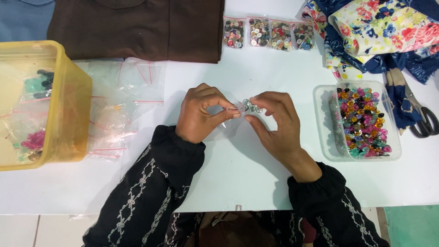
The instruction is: The person picks out pink buttons from a container, arranges them on a surface, and then places them into a small plastic bag, repeating the process with silver-toned buttons.
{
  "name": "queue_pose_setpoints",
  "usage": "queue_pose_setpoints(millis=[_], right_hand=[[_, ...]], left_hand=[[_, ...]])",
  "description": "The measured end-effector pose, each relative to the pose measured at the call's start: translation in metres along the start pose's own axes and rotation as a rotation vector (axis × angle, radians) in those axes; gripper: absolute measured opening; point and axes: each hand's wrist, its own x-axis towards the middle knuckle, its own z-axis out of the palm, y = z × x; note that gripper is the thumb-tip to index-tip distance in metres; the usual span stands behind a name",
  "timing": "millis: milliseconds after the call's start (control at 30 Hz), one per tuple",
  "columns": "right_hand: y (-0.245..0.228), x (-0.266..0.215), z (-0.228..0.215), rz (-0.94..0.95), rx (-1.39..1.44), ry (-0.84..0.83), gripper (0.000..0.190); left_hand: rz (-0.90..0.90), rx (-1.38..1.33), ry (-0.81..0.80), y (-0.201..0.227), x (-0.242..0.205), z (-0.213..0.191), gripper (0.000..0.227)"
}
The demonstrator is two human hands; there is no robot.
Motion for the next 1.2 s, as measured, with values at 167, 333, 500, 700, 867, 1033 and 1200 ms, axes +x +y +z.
queue_pose_setpoints(millis=[167,333,500,700,867,1033,1200], right_hand=[[-0.002,0.004,0.005,-0.203,-0.052,-0.019,0.022],[0.000,0.003,0.005,-0.260,-0.097,-0.017,0.016],[0.004,0.001,0.004,-0.318,-0.158,0.017,0.004],[0.002,-0.005,0.010,-0.301,-0.097,-0.017,0.004],[-0.004,-0.002,0.005,-0.155,0.002,-0.131,0.011],[-0.004,-0.006,0.010,0.011,0.230,-0.197,0.029],[-0.021,0.001,0.011,0.142,0.269,-0.155,0.008]], left_hand=[[-0.017,0.036,0.011,-0.003,-0.002,0.002,0.017],[-0.031,0.130,0.006,-0.013,-0.007,0.004,0.022],[-0.022,0.075,-0.040,-0.004,-0.003,0.003,0.027],[-0.166,-0.048,-0.165,0.007,-0.010,0.011,0.063],[-0.033,0.084,-0.086,-0.009,-0.011,0.012,0.051],[0.062,0.300,-0.027,-0.017,-0.015,0.014,0.044],[0.221,0.459,-0.011,-0.012,-0.010,0.014,0.045]])
